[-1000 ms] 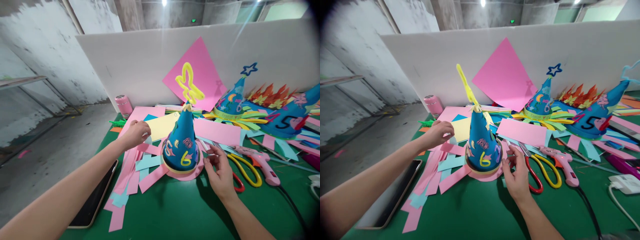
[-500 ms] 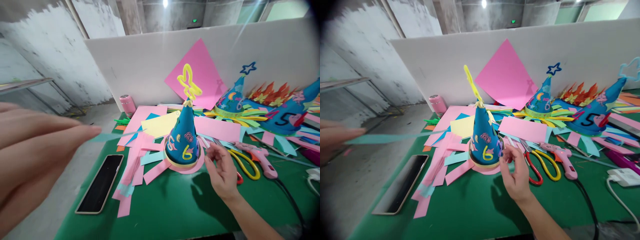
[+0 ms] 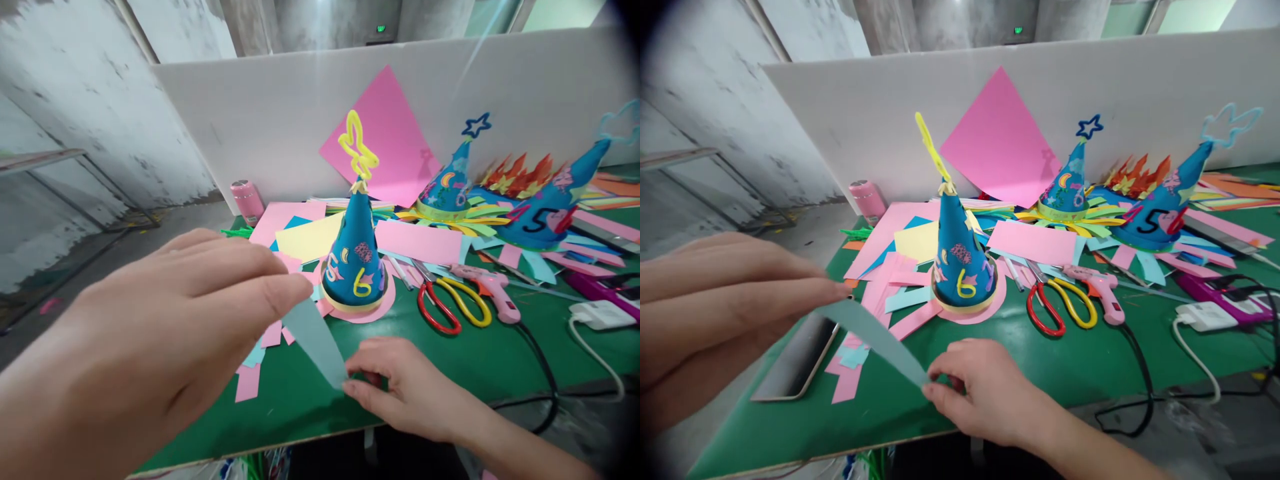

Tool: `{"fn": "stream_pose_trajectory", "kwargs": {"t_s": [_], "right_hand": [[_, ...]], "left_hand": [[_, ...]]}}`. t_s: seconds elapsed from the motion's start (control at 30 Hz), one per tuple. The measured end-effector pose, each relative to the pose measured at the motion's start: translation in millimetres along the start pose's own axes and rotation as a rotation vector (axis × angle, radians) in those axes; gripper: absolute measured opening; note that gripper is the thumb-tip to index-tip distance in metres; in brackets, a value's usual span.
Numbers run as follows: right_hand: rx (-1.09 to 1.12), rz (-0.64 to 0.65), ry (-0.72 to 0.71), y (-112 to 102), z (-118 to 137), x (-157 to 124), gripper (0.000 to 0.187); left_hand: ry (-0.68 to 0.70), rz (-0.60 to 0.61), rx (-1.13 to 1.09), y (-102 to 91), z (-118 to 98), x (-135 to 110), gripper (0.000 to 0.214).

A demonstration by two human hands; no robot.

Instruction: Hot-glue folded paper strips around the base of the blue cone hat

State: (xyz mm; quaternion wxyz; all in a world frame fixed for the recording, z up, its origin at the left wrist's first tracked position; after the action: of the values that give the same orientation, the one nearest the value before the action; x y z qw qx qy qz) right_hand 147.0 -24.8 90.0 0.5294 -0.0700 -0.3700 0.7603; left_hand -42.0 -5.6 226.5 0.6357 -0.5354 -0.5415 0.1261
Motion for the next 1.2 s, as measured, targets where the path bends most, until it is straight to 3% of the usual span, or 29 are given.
{"fn": "stream_pose_trajectory", "kwargs": {"t_s": [0.1, 0.33, 0.53, 0.67, 0.87, 1.0, 1.2], "right_hand": [[0.164, 0.027, 0.144, 11.1, -10.3, -9.2, 0.014], [0.62, 0.002, 0.482, 36.5, -32.3, -16.6, 0.031], [0.932, -0.193, 0.68, 37.9, -43.0, -15.3, 0.036], [1.009, -0.28, 0.704, 36.6, -46.8, -14.5, 0.032], [1.144, -0.414, 0.73, 35.3, -48.3, -16.5, 0.024], [1.195, -0.399, 0.738, 34.4, -49.0, -20.6, 0.022], [1.167, -0.371, 0.625, 32.6, -48.6, -19.8, 0.016]], "left_hand": [[0.296, -0.004, 0.075, 13.4, -30.7, 15.6, 0.035], [0.609, -0.117, 0.046, 39.5, -53.0, 3.9, 0.024], [0.541, -0.24, -0.141, 63.8, -60.0, -34.6, 0.017], [0.467, -0.366, -0.184, 86.9, -65.0, -61.8, 0.018], [0.366, -0.39, -0.221, 116.8, -69.5, -78.9, 0.016], [0.358, -0.371, -0.209, 125.7, -66.4, -79.1, 0.02], [0.394, -0.338, -0.203, 134.5, -63.5, -80.8, 0.022]]}}
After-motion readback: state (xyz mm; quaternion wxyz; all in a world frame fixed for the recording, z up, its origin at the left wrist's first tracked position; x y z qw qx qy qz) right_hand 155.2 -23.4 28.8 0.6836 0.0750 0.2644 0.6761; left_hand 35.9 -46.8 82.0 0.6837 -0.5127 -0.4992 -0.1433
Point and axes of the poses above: each hand's wrist, its own x-axis towards the middle knuckle, its own y-axis out of the palm, z = x × y, the point moved 4 cm from there along x, towards the middle knuckle, and after that the axes turned 14 degrees about -z, right-handed, at the moved point
